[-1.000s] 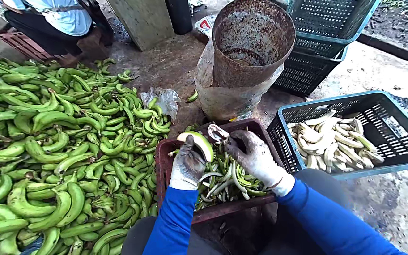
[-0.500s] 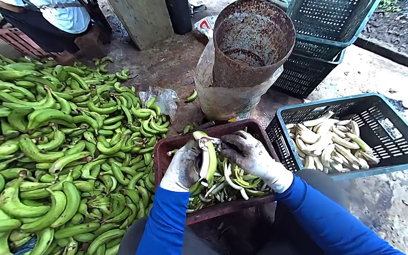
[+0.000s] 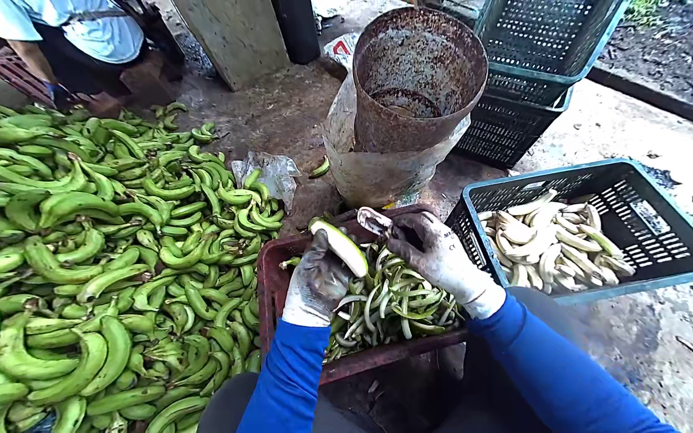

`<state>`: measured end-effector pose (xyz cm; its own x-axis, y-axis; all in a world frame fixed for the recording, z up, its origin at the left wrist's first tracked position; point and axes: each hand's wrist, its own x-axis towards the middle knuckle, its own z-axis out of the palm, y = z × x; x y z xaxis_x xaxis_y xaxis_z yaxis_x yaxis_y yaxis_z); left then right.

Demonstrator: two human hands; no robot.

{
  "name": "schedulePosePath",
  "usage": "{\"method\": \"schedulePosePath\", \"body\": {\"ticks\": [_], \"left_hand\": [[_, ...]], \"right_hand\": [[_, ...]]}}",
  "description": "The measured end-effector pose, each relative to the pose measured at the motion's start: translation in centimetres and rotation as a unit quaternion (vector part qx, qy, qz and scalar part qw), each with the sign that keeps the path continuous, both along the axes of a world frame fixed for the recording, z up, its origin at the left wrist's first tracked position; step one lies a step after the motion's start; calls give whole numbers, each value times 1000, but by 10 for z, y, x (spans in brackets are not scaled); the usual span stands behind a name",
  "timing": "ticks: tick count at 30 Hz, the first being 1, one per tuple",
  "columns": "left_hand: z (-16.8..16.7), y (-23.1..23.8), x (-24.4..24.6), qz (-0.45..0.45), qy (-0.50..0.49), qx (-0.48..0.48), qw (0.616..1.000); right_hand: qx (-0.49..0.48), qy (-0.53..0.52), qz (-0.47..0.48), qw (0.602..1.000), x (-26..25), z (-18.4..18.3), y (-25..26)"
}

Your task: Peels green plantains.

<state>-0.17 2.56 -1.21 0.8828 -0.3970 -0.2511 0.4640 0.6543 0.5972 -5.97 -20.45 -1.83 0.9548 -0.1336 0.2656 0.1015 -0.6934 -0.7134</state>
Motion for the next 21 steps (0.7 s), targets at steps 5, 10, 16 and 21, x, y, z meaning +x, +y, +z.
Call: {"method": "schedulePosePath", "body": {"ticks": [5,10,16,21], "left_hand": [[3,2,3,76,5,-5,997],[10,3,0,34,-3,9,999],[14,18,0,-166,-52,5,985],[17,17,-4,-253,-110,21,961]], "right_hand": [[-6,-32,85,996,-7,-16,25],[-11,-75,133,988,-4,-19,28],[15,-54,119,991,-1,-8,22],[-17,151,38,988,19,-3,-6]]}}
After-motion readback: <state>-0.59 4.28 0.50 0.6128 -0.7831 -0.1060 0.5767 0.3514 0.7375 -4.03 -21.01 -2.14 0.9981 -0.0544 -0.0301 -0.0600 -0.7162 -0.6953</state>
